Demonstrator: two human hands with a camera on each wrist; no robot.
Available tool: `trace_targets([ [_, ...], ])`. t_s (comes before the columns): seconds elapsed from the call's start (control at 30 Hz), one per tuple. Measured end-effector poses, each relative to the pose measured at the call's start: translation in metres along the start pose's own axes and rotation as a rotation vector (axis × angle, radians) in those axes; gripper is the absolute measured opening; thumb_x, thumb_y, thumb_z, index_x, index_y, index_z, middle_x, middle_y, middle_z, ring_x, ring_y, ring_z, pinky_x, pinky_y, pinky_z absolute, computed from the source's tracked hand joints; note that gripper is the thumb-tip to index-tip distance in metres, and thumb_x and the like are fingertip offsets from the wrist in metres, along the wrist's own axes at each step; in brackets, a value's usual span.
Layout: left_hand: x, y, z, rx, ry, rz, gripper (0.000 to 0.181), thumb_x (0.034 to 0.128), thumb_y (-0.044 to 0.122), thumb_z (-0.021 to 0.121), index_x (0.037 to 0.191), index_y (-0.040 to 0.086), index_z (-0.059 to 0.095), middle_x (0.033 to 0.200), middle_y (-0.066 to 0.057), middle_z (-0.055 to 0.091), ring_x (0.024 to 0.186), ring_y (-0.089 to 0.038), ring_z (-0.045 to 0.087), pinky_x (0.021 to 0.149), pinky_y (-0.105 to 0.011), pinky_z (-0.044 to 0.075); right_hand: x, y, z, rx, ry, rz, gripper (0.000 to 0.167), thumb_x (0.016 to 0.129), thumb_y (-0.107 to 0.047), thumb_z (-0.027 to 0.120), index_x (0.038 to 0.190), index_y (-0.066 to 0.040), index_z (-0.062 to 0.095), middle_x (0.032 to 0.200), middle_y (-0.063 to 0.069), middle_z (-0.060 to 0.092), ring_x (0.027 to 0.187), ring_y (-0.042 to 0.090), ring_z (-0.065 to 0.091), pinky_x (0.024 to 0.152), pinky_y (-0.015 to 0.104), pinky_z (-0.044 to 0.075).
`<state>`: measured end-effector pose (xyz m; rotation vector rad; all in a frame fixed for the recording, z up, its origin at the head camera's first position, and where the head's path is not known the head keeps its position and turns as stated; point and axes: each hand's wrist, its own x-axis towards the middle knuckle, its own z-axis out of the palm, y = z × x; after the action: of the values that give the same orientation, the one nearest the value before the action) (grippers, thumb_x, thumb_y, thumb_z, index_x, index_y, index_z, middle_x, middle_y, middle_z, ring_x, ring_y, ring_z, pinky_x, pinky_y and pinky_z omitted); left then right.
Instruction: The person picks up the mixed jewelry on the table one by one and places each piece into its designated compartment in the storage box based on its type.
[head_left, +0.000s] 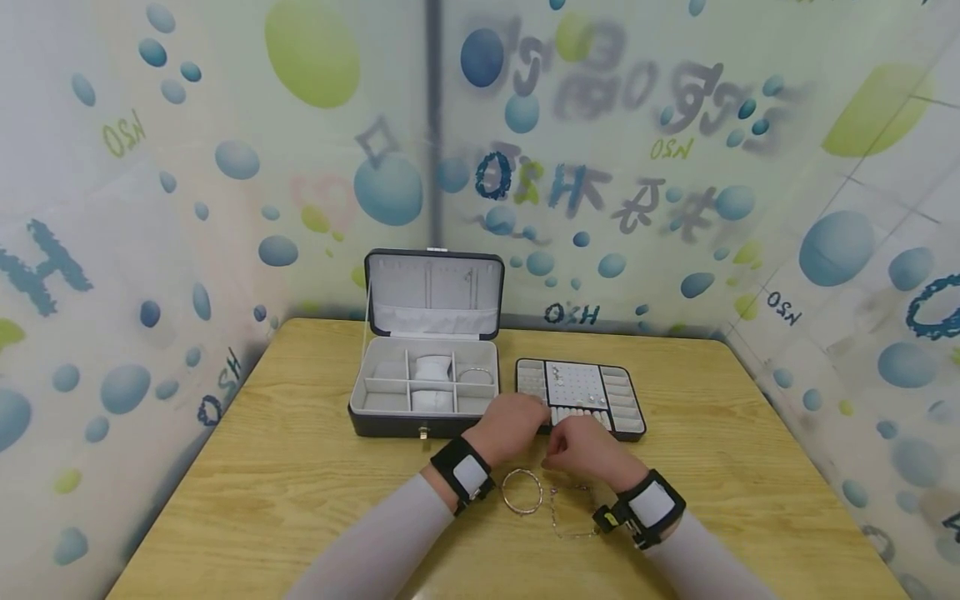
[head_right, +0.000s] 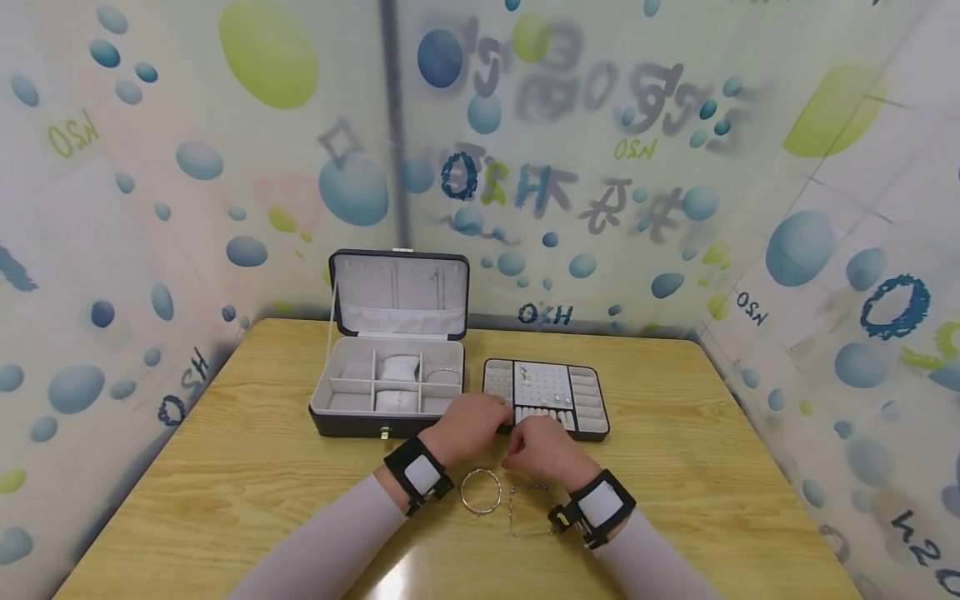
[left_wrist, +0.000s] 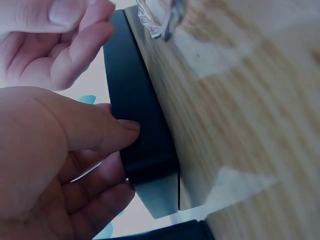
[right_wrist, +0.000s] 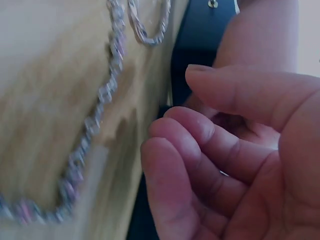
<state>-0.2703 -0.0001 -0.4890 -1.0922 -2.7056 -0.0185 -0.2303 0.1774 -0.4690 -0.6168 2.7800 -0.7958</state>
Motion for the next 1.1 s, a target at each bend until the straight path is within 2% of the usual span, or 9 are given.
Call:
trace_targets([
  [0.37, -0.003, 0.000, 0.003, 0.000, 0.037, 0.010, 0.014, 0.0964, 0.017, 0.071, 0.086, 0.027, 0.072, 0.083, 0.009, 0.070, 0.078, -0.009, 0.067, 0.061, -0.028, 0.052, -0.001, 0.000, 0.018, 0.062, -0.046, -0.019, 0.018, 0.075, -0.014, 0.087, 0.070, -0.022, 0.071, 0.063, -0.012, 0.063, 0.056, 0.007, 0.056, 0.054, 0.025, 0.046],
  [0.53, -0.004, 0.001, 0.003, -0.015, 0.017, -0.003, 0.013, 0.0961, 0.017, 0.071, 0.086, 0.026, 0.072, 0.084, 0.009, 0.069, 0.077, -0.008, 0.065, 0.061, -0.027, 0.050, -0.001, 0.000, 0.024, 0.079, -0.057, -0.006, 0.021, 0.075, -0.017, 0.088, 0.068, -0.022, 0.069, 0.060, -0.013, 0.061, 0.055, 0.005, 0.054, 0.053, 0.024, 0.045],
  [0.87, -0.002, 0.004, -0.001, -0.003, -0.003, -0.009, 0.015, 0.0993, 0.019, 0.069, 0.087, 0.026, 0.073, 0.085, 0.009, 0.070, 0.077, -0.008, 0.065, 0.061, -0.027, 0.051, -0.003, -0.005, 0.023, 0.067, -0.060, 0.005, 0.021, 0.075, -0.013, 0.088, 0.067, -0.020, 0.069, 0.061, -0.011, 0.061, 0.055, 0.007, 0.053, 0.052, 0.023, 0.042],
  [1.1, 0.000, 0.000, -0.002, -0.002, 0.004, -0.015, 0.016, 0.0995, 0.018, 0.069, 0.086, 0.026, 0.072, 0.085, 0.009, 0.070, 0.077, -0.008, 0.065, 0.060, -0.028, 0.050, -0.001, -0.010, 0.021, 0.049, -0.074, -0.003, 0.021, 0.074, -0.009, 0.085, 0.068, -0.020, 0.069, 0.062, -0.011, 0.062, 0.056, 0.008, 0.053, 0.051, 0.024, 0.041],
])
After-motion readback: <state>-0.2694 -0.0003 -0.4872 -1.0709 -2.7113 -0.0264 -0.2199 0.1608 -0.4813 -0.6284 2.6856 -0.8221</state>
